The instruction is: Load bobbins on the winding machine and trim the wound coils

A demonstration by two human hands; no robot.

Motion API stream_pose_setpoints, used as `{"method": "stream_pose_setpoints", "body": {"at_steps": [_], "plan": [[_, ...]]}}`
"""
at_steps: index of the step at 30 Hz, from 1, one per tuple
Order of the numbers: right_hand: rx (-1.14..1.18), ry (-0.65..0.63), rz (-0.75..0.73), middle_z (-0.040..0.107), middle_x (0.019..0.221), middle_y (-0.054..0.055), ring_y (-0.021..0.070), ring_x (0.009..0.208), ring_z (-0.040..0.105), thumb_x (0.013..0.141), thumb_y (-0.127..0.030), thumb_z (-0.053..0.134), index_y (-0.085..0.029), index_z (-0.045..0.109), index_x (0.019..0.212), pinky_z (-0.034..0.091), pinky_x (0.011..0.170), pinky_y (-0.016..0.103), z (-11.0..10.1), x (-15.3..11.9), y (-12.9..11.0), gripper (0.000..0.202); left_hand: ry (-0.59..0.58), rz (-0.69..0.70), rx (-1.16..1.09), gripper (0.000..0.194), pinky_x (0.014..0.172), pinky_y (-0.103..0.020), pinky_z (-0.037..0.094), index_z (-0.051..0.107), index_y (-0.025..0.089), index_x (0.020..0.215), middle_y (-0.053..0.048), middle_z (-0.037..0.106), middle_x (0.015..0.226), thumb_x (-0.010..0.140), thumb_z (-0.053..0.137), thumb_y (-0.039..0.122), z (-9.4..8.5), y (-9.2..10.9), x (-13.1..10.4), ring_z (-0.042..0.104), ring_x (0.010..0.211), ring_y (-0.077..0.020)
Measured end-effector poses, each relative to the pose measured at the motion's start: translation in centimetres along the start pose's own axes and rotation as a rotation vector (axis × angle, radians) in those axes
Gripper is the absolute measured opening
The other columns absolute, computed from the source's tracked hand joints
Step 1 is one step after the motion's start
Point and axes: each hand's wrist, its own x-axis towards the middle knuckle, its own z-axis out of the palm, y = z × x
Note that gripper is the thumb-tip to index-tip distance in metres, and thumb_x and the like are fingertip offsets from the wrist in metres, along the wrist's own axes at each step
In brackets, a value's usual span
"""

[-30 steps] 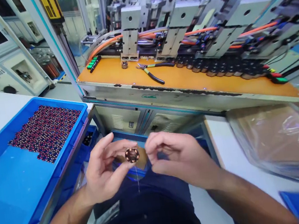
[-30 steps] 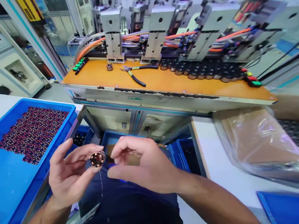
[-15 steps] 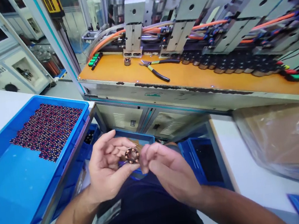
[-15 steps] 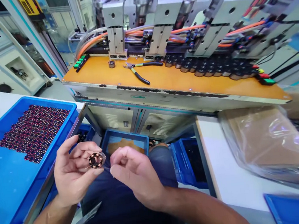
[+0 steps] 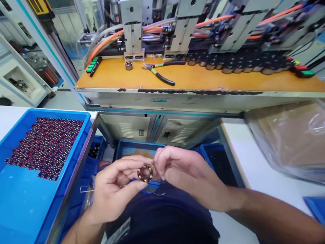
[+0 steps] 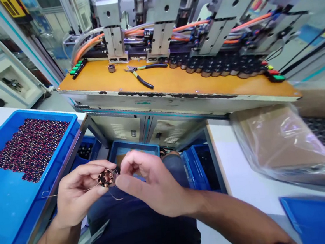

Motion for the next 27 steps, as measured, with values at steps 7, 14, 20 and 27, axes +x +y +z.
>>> {"method": "stream_pose_setpoints", "body": {"at_steps": [7, 14, 20, 27], "plan": [[-0.220, 0.011, 0.057, 0.056, 0.070, 0.000, 0.0098, 0.066, 0.049, 0.092, -0.031, 0.058, -0.015, 0.056, 0.072, 0.040, 0.062, 0.023, -0.2, 0.7, -1.4, 0.026, -0.041, -0.079, -0.033, 0.041, 0.080, -0.024, 0.057, 0.075, 0.023, 0.112, -0.009, 0.062, 0.116, 0.073, 0.080, 0.010, 0.1, -0.3, 0.4, 0.065, 0.098, -0.0163], [-0.133, -0.135, 0.230, 0.054, 0.066, 0.001, 0.0107, 0.062, 0.047, 0.088, -0.046, 0.066, -0.016, 0.056, 0.068, 0.037, 0.056, 0.024, -2.5, 0.5, -2.1, 0.038, 0.047, -0.133, -0.132, 0.034, 0.069, -0.022, 0.056, 0.077, 0.022, 0.100, -0.007, 0.069, 0.100, 0.069, 0.083, 0.010, 0.2, -0.4, 0.9, 0.064, 0.073, -0.0102], [-0.083, -0.149, 0.274, 0.056, 0.066, 0.000, 0.0081, 0.057, 0.046, 0.081, -0.045, 0.075, -0.015, 0.062, 0.074, 0.035, 0.049, 0.020, -2.8, 0.5, -2.8, 0.034, 0.037, -0.142, -0.016, 0.031, 0.067, -0.019, 0.056, 0.078, 0.019, 0.095, -0.009, 0.071, 0.099, 0.067, 0.082, 0.006, 0.3, 0.3, 1.0, 0.068, 0.083, -0.0147], [-0.173, -0.188, 0.300, 0.055, 0.065, 0.000, 0.0080, 0.058, 0.046, 0.084, -0.045, 0.072, -0.015, 0.058, 0.067, 0.038, 0.052, 0.020, -3.3, 0.8, -3.3, 0.037, -0.006, -0.206, 0.007, 0.027, 0.072, -0.025, 0.061, 0.078, 0.017, 0.096, -0.012, 0.075, 0.101, 0.070, 0.082, 0.010, 0.2, 0.7, 0.8, 0.072, 0.083, -0.0176]]}}
